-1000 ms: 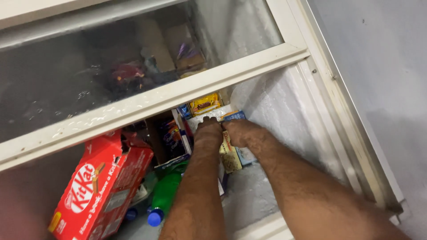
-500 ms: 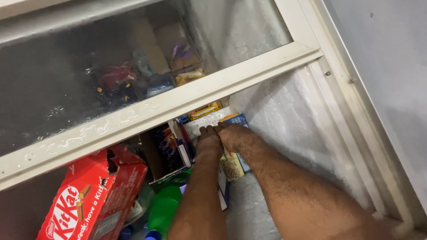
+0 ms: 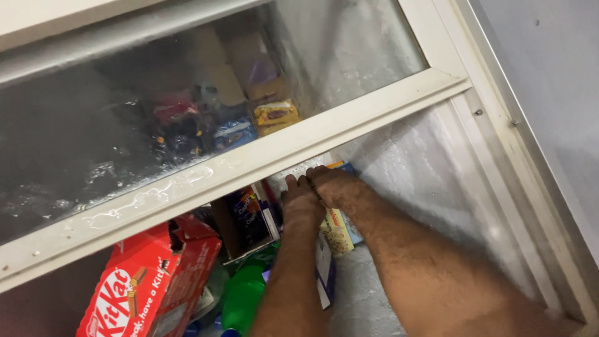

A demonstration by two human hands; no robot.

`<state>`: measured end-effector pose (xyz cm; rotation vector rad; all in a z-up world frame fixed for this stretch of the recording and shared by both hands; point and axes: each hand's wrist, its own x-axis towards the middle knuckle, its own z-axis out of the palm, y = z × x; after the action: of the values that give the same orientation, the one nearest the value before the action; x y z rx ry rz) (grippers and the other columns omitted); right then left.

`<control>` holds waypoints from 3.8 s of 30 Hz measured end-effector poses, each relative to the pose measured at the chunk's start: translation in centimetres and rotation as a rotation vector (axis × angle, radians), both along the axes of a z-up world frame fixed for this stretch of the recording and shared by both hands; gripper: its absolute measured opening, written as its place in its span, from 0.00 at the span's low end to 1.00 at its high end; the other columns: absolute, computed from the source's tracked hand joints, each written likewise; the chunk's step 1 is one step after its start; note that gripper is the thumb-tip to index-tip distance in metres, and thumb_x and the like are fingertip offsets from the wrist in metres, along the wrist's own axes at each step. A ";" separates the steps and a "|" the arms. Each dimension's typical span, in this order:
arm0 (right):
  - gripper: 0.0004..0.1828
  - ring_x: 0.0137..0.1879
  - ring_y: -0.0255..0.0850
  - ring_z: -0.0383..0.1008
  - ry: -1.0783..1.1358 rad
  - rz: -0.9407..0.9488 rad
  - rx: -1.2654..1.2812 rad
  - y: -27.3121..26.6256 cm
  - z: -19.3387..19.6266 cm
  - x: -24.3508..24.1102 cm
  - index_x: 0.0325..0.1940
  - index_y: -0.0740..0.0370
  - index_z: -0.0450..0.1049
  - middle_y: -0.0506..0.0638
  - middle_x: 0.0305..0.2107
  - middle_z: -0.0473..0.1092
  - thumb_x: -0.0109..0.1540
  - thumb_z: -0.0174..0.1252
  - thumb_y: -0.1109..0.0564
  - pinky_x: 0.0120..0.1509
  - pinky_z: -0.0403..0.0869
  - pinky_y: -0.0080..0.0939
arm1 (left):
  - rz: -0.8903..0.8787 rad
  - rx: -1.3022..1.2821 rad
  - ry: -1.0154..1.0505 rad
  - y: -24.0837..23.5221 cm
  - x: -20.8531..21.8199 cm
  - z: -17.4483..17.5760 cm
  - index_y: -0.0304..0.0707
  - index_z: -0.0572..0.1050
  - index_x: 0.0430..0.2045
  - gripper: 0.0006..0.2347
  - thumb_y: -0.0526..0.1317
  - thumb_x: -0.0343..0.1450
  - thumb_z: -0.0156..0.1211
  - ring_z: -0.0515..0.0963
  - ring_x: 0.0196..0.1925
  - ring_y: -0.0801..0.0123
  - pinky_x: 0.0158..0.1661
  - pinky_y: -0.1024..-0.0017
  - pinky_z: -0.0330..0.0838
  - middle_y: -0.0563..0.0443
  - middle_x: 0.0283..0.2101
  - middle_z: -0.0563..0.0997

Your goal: Organizing frozen items inside a display freezer and handing products to customers.

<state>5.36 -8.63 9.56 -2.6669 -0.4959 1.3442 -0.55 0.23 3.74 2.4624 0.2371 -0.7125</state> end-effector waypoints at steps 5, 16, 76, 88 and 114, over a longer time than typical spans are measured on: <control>0.23 0.67 0.50 0.69 0.017 -0.034 0.015 -0.2 -1.7 0.4 0.64 0.60 0.65 0.59 0.62 0.68 0.66 0.52 0.50 0.71 0.69 0.48 | 0.042 0.028 0.053 0.0 0.3 2.5 0.36 0.65 0.59 0.26 0.40 0.67 0.67 0.75 0.56 0.41 0.57 0.54 0.73 0.37 0.61 0.65; 0.44 0.68 0.55 0.69 0.067 0.086 -0.178 0.2 3.2 1.2 0.67 0.51 0.69 0.57 0.61 0.65 0.48 0.77 0.55 0.67 0.75 0.49 | 0.050 -0.057 0.216 1.2 0.4 7.2 0.43 0.60 0.63 0.37 0.44 0.61 0.77 0.72 0.65 0.46 0.61 0.61 0.72 0.39 0.67 0.58; 0.45 0.47 0.43 0.82 0.416 -0.503 0.484 -1.4 23.1 -3.3 0.62 0.60 0.77 0.58 0.43 0.82 0.47 0.73 0.36 0.55 0.80 0.44 | 0.576 -1.624 0.322 11.0 -9.3 22.3 0.32 0.65 0.60 0.28 0.39 0.65 0.67 0.81 0.57 0.54 0.54 0.55 0.81 0.40 0.55 0.80; 0.41 0.47 0.42 0.83 0.419 -0.403 0.516 2.0 35.2 -0.6 0.66 0.56 0.73 0.58 0.44 0.83 0.50 0.69 0.42 0.58 0.81 0.46 | 0.475 -1.644 0.084 13.5 -7.6 30.3 0.27 0.69 0.58 0.24 0.46 0.71 0.60 0.84 0.51 0.55 0.47 0.62 0.84 0.34 0.51 0.82; 0.63 0.68 0.46 0.69 -0.625 -0.273 0.748 8.4 30.6 1.7 0.70 0.52 0.65 0.53 0.61 0.68 0.34 0.84 0.41 0.73 0.69 0.50 | 0.808 -0.146 -0.761 16.0 1.7 32.4 0.33 0.65 0.58 0.22 0.50 0.76 0.56 0.82 0.51 0.44 0.50 0.50 0.76 0.34 0.52 0.77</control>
<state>7.08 -0.18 40.15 -2.3122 -0.5227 0.1491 1.16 16.19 36.09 2.0443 0.7655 0.5161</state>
